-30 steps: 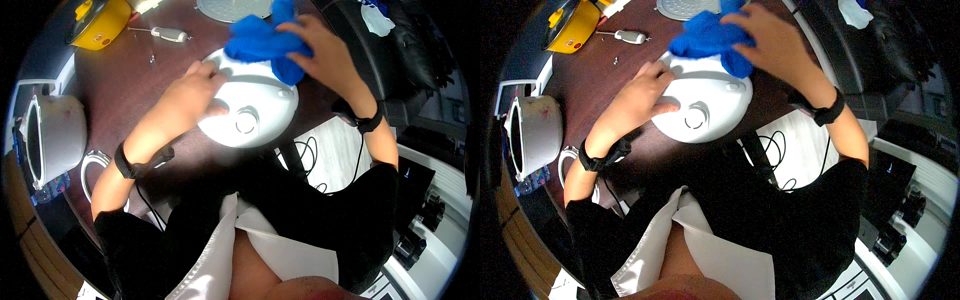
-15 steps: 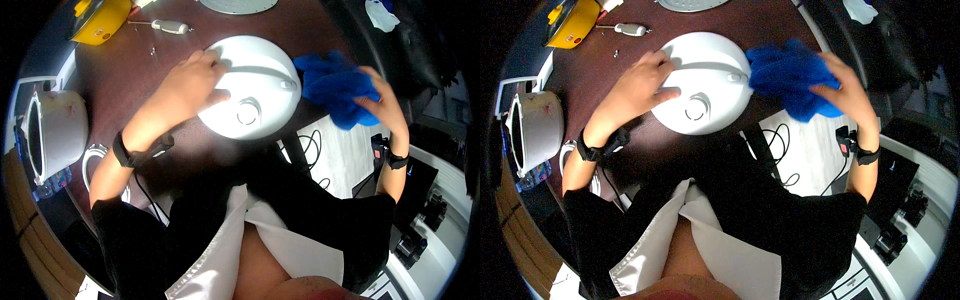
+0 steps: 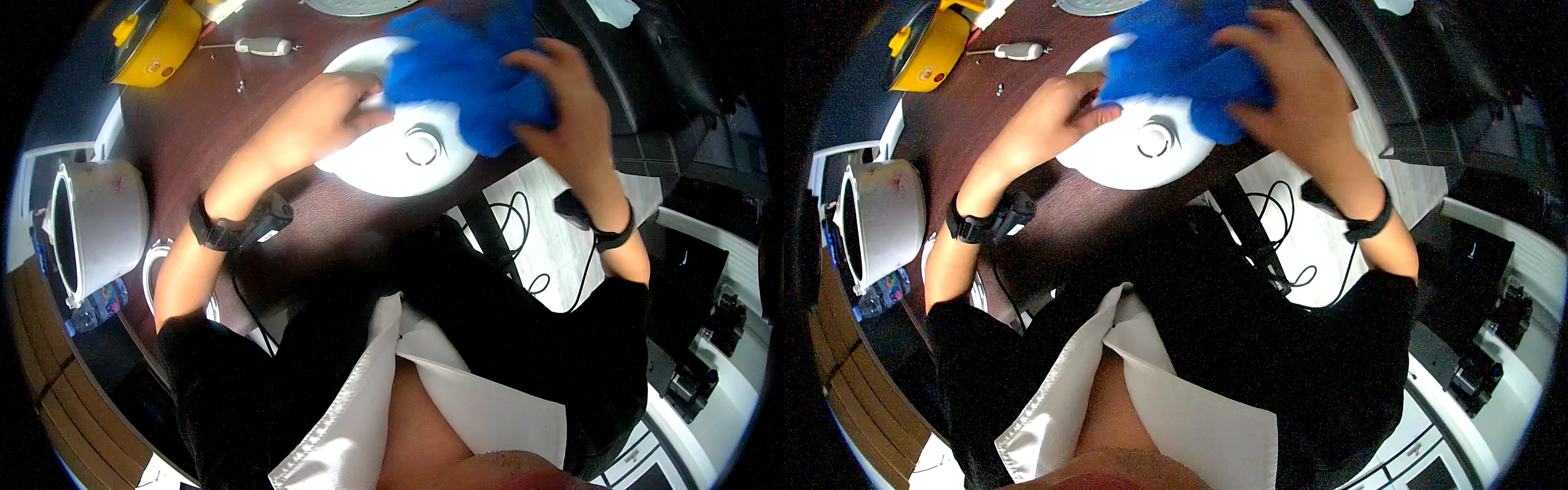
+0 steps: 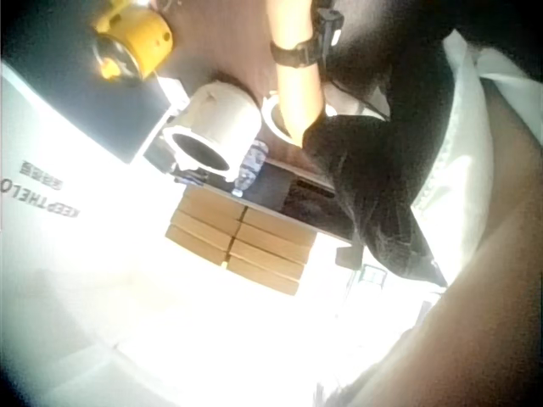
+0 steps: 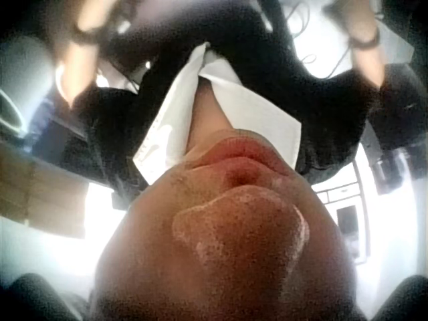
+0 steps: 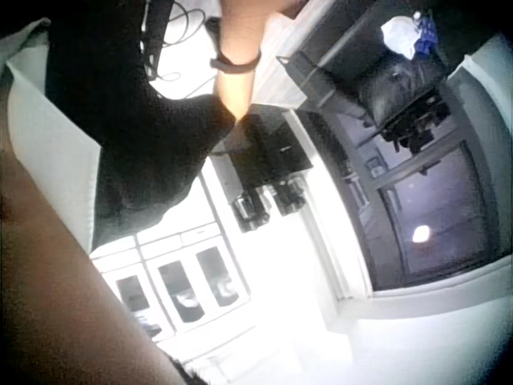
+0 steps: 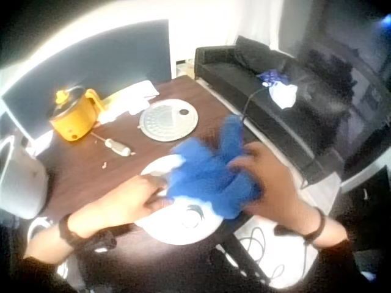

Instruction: The person uses a screwdriver to remove screws from a white plastic lid of a rice cooker, then wipes the lid with a blue cloth. The person handles the lid and a perforated metal plate, placing them on the table.

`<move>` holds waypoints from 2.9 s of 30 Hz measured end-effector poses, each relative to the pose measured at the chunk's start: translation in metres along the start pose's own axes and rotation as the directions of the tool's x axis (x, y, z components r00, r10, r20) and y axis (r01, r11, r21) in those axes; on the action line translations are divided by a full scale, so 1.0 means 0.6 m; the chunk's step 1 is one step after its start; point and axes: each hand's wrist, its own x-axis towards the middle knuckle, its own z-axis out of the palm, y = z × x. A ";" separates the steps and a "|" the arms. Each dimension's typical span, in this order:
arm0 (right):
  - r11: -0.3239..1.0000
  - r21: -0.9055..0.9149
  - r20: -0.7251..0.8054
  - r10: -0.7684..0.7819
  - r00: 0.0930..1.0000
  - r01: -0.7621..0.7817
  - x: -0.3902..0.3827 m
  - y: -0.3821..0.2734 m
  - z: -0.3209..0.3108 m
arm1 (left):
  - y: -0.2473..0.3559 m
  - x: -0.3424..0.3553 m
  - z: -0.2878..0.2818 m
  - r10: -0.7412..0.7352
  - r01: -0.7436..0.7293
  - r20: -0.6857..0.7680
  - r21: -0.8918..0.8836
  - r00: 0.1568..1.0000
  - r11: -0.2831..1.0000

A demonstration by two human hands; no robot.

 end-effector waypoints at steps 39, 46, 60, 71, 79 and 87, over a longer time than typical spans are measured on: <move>0.846 -0.361 0.391 -0.246 0.887 0.394 0.007 -0.048 0.078 | -0.036 -0.021 0.026 0.132 -0.114 -0.113 0.154 0.985 0.981; 0.841 -0.342 0.513 -0.206 0.833 0.419 -0.010 -0.035 0.045 | -0.037 -0.024 0.024 0.115 -0.101 -0.094 0.142 0.989 0.985; 0.914 -0.180 0.466 -0.246 0.850 0.363 -0.006 -0.031 0.060 | -0.036 -0.023 0.022 0.102 -0.089 -0.078 0.156 0.992 0.984; 0.969 -0.007 0.289 -0.234 0.928 0.246 0.015 -0.049 0.071 | -0.034 -0.028 0.026 0.093 -0.071 -0.128 0.166 0.987 0.984; 0.941 -0.173 0.384 -0.209 0.899 0.292 -0.016 -0.016 0.072 | -0.030 -0.032 0.030 0.110 -0.076 -0.168 0.200 0.980 0.977; 0.990 -0.069 0.160 -0.108 0.981 0.120 0.001 0.037 0.023 | -0.034 -0.036 0.034 0.119 -0.076 -0.199 0.215 0.973 0.974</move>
